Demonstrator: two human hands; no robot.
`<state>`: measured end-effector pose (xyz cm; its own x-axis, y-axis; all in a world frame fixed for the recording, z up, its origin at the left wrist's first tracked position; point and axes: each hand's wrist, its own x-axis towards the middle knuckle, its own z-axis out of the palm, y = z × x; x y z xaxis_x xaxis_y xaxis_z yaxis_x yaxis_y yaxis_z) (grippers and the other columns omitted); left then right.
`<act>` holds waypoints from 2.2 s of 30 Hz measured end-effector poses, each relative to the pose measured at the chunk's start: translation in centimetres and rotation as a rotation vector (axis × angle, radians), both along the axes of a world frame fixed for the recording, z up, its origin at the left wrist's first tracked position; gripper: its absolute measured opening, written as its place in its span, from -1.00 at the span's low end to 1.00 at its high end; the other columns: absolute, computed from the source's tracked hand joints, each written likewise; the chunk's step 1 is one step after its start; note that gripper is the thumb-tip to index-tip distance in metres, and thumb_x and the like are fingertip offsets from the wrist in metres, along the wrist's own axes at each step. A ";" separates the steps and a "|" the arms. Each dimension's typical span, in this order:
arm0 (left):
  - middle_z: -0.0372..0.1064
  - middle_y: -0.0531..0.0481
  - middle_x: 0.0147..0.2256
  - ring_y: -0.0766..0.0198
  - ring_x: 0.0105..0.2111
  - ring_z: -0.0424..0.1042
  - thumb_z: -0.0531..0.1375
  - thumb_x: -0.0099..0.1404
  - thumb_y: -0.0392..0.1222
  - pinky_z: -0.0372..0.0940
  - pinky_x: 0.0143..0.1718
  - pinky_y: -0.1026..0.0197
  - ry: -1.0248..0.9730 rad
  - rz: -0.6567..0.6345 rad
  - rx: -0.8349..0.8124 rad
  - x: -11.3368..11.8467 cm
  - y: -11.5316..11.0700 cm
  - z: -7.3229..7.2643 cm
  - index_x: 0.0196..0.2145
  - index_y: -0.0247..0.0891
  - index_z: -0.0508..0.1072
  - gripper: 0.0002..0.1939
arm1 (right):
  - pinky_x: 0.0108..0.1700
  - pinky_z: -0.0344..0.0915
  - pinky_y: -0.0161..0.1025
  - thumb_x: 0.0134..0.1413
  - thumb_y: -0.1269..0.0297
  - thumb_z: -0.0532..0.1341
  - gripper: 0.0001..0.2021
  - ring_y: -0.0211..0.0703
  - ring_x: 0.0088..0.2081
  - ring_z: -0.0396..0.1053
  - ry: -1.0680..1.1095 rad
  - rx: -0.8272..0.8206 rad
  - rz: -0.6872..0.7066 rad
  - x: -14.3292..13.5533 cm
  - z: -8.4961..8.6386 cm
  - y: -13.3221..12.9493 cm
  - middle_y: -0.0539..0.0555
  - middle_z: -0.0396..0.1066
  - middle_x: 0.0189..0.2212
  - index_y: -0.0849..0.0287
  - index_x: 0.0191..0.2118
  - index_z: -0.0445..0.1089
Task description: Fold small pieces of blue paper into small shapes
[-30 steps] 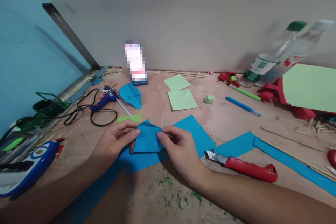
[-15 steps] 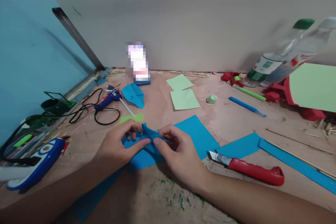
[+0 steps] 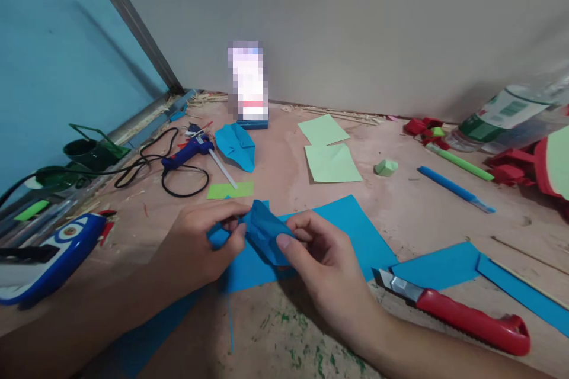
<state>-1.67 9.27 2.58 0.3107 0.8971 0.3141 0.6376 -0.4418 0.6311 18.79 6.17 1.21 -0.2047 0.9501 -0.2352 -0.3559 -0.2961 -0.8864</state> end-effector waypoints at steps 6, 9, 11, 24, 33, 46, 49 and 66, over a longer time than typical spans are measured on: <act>0.50 0.05 -0.41 0.26 -0.41 0.45 0.18 0.37 -0.24 0.31 -0.34 0.21 -0.158 0.013 -0.177 -0.5 0.4 0.6 -0.30 -0.23 0.55 -0.86 | -0.40 0.31 -0.31 0.11 0.03 0.51 -0.67 -0.27 -0.47 0.25 -0.071 -0.115 -0.019 1.0 -0.3 1.4 -0.08 0.25 -0.54 0.13 -0.29 0.45; 0.43 0.09 -0.43 0.30 -0.43 0.43 0.20 0.42 -0.18 0.28 -0.38 0.26 -0.349 0.004 -0.378 -0.9 0.7 0.5 -0.34 -0.20 0.51 -0.84 | -0.41 0.35 -0.27 0.09 0.02 0.51 -0.67 -0.28 -0.51 0.23 -0.074 -0.113 -0.038 1.4 -0.3 2.1 -0.11 0.17 -0.61 0.13 -0.32 0.46; 0.45 0.08 -0.40 0.31 -0.43 0.44 0.19 0.45 -0.14 0.29 -0.39 0.27 -0.469 -0.001 -0.518 -1.1 0.9 0.4 -0.35 -0.19 0.49 -0.80 | -0.41 0.37 -0.25 0.09 0.03 0.52 -0.68 -0.27 -0.52 0.23 -0.071 -0.116 -0.071 1.5 -0.1 2.4 -0.11 0.17 -0.62 0.12 -0.31 0.47; 0.53 0.07 -0.17 0.18 -0.17 0.55 0.32 0.32 -0.19 0.47 -0.14 0.09 -0.315 0.097 -0.340 0.2 -0.5 -0.5 0.03 0.01 0.35 -0.63 | -0.46 0.04 -0.31 0.21 0.06 0.45 -0.75 -0.30 -0.48 0.10 -0.238 -0.020 -0.020 1.3 -0.4 1.8 -0.07 0.18 -0.54 0.14 -0.24 0.52; 0.65 -0.02 -0.24 0.15 -0.27 0.64 0.32 0.29 -0.22 0.49 -0.34 0.21 -0.566 0.063 -0.740 -0.3 1.5 0.1 -0.11 -0.11 0.59 -0.79 | -0.46 0.07 -0.30 0.12 0.06 0.50 -0.72 -0.31 -0.51 0.11 -0.081 -0.179 -0.057 1.4 -0.5 2.2 -0.08 0.14 -0.56 0.16 -0.27 0.54; 0.56 0.03 -0.41 0.23 -0.44 0.54 0.36 0.24 -0.17 0.40 -0.48 0.28 -0.492 0.067 -0.743 -0.7 2.2 -0.2 -0.13 -0.12 0.63 -0.79 | -0.48 0.10 -0.29 0.08 0.07 0.51 -0.73 -0.31 -0.53 0.10 -0.041 -0.190 -0.053 1.4 -0.1 2.4 -0.08 0.16 -0.58 0.15 -0.31 0.54; 0.61 0.02 -0.31 0.16 -0.33 0.60 0.38 0.24 -0.15 0.49 -0.35 0.22 -0.401 0.100 -0.600 -0.6 1.8 0.1 -0.13 -0.07 0.64 -0.78 | -0.48 0.11 -0.28 0.12 0.04 0.48 -0.74 -0.29 -0.54 0.11 -0.088 -0.175 0.029 1.6 -0.3 2.1 -0.07 0.21 -0.58 0.11 -0.26 0.56; 0.67 0.07 -0.26 0.19 -0.31 0.63 0.34 0.31 -0.16 0.50 -0.33 0.27 -0.343 -0.059 -0.622 0.0 0.8 0.3 -0.18 -0.02 0.68 -0.86 | -0.51 0.09 -0.27 0.32 0.00 0.32 -0.72 -0.25 -0.53 0.17 -0.538 0.144 0.231 1.9 0.1 2.2 -0.02 0.33 -0.57 0.09 -0.27 0.60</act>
<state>-1.69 10.08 2.83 0.3393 0.9267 -0.1616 0.3439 0.0377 0.9383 20.67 8.33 1.34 -0.2980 0.9251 -0.2352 0.2125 -0.1759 -0.9612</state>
